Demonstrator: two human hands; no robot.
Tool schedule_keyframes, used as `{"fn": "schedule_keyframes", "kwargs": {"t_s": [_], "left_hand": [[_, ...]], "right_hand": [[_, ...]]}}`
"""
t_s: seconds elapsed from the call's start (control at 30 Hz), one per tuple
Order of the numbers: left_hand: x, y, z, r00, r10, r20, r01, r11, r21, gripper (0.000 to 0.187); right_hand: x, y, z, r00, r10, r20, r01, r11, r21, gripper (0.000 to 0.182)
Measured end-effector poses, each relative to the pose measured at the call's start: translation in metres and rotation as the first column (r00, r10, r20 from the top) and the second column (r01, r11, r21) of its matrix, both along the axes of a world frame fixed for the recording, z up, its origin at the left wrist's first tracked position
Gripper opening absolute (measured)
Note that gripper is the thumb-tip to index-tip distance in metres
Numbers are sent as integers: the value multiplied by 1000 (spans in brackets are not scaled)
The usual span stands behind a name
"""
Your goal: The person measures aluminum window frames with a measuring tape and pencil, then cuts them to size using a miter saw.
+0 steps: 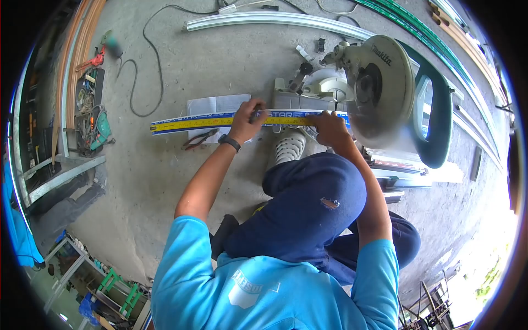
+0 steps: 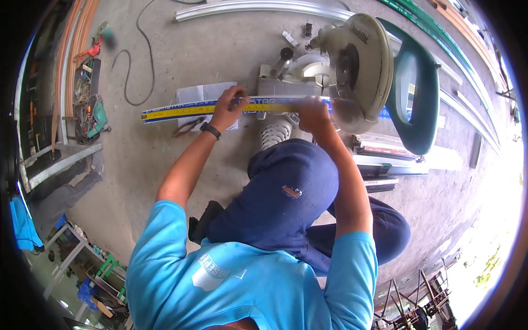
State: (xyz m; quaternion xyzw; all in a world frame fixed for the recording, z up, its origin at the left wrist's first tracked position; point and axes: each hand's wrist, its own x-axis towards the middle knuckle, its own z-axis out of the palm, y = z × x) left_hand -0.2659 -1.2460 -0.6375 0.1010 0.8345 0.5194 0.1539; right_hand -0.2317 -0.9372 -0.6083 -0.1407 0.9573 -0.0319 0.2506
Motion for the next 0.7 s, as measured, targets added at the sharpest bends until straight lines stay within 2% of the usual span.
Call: {"fn": "schedule_keyframes", "kwargs": {"t_s": [0.03, 0.07, 0.17, 0.27, 0.37, 0.47, 0.57, 0.7], "left_hand": [[0, 6, 1, 967, -102, -233, 70, 987, -142, 57], [0, 9, 3, 871, -227, -435, 101, 951, -292, 61], [10, 7, -22, 873, -356, -333, 187, 876, -445, 62], [0, -7, -41, 868, -411, -281, 281, 870, -405, 63], [-3, -15, -49, 854, -400, -332, 225, 860, -457, 64], [-15, -19, -45, 871, -386, -304, 229, 867, -443, 63], [-21, -18, -43, 871, -394, -293, 239, 862, -447, 61], [-22, -17, -46, 864, -388, -321, 235, 874, -425, 61]], "right_hand": [[-1, -1, 0, 1000, 8, -2, -8, 1000, 9, 60], [-2, -1, 1, 1000, 11, 15, -12, 1000, 23, 61], [-6, -5, 6, 998, 21, 53, -24, 999, 46, 62], [-2, -2, 1, 999, 16, 45, -17, 1000, 17, 63], [5, -3, -7, 1000, 7, 6, -7, 999, -39, 63], [4, -15, 5, 999, 34, 23, -33, 998, -49, 62], [-1, -13, 8, 999, -34, -7, 33, 990, -134, 60], [-5, -7, 9, 1000, -23, 2, 23, 998, -59, 56]]}}
